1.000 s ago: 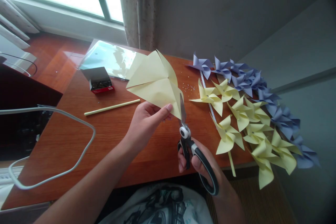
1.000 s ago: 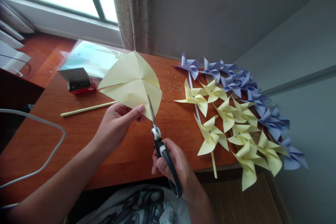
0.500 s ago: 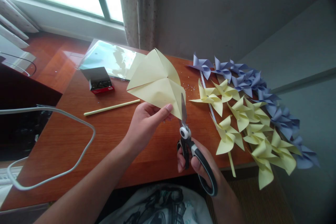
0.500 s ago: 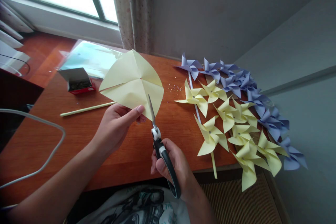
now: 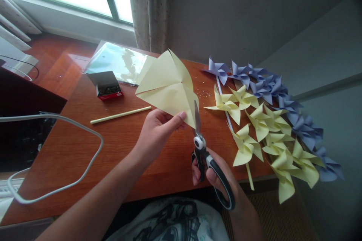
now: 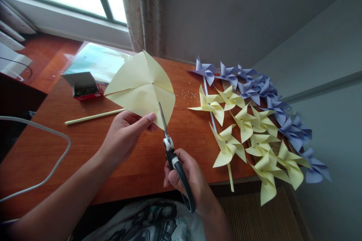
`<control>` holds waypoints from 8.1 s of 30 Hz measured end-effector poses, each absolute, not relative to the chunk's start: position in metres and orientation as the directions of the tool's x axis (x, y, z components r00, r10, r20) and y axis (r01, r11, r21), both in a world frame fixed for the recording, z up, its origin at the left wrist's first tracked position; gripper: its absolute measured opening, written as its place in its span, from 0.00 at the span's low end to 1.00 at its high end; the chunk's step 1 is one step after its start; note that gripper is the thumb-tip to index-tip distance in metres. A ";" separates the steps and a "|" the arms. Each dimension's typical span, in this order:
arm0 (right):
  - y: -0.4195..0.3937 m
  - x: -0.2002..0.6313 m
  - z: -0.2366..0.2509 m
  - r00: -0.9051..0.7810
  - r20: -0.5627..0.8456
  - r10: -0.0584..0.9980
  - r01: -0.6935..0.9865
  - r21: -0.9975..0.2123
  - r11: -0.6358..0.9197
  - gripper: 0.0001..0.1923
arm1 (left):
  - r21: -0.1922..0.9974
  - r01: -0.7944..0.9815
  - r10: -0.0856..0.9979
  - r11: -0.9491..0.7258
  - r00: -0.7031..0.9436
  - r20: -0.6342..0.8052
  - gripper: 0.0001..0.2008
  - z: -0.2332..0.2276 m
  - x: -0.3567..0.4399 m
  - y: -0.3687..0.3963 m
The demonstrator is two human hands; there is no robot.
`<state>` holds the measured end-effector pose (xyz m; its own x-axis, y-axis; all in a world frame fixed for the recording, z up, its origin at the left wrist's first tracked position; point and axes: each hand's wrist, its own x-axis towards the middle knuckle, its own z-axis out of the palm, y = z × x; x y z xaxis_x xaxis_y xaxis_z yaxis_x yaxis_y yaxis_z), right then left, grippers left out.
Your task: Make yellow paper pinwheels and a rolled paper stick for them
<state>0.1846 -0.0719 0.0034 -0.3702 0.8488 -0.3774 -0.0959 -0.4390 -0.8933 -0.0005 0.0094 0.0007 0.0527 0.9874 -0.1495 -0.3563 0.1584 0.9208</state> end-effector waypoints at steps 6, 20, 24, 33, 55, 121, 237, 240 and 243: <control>-0.073 0.183 0.005 -0.343 -0.402 0.849 -0.111 -0.880 -0.461 0.26 | 0.944 -0.298 0.990 0.140 0.030 -0.138 0.12 0.002 0.000 0.009; -0.073 0.183 0.007 -0.334 -0.414 0.847 -0.112 -0.874 -0.472 0.26 | 0.948 -0.291 0.992 0.128 0.028 -0.126 0.11 0.002 0.000 0.009; -0.074 0.183 0.008 -0.315 -0.418 0.852 -0.123 -0.872 -0.473 0.25 | 0.953 -0.281 0.993 0.116 0.024 -0.114 0.11 0.001 0.000 0.009; -0.073 0.189 0.003 -0.385 -0.398 0.833 -0.068 -0.888 -0.455 0.27 | 0.955 -0.285 0.996 0.085 0.019 -0.083 0.10 0.000 0.000 0.009; -0.076 0.184 0.006 -0.324 -0.396 0.859 -0.124 -0.882 -0.454 0.26 | 0.970 -0.241 0.999 -0.016 0.037 0.026 0.09 0.003 0.001 0.009; -0.077 0.186 0.007 -0.305 -0.428 0.850 -0.105 -0.872 -0.477 0.26 | 0.978 -0.208 0.999 0.014 -0.032 -0.021 0.10 0.007 0.002 0.008; -0.077 0.182 0.009 -0.316 -0.456 0.832 -0.099 -0.856 -0.507 0.26 | 0.932 -0.361 0.998 0.038 -0.037 -0.056 0.15 0.004 -0.001 0.009; -0.076 0.181 0.008 -0.311 -0.455 0.835 -0.110 -0.855 -0.507 0.26 | 0.936 -0.351 0.999 0.026 -0.032 -0.039 0.13 0.002 0.000 0.008; -0.076 0.180 0.007 -0.309 -0.453 0.836 -0.114 -0.855 -0.505 0.26 | 0.941 -0.336 0.998 0.027 -0.046 -0.045 0.14 0.001 0.001 0.008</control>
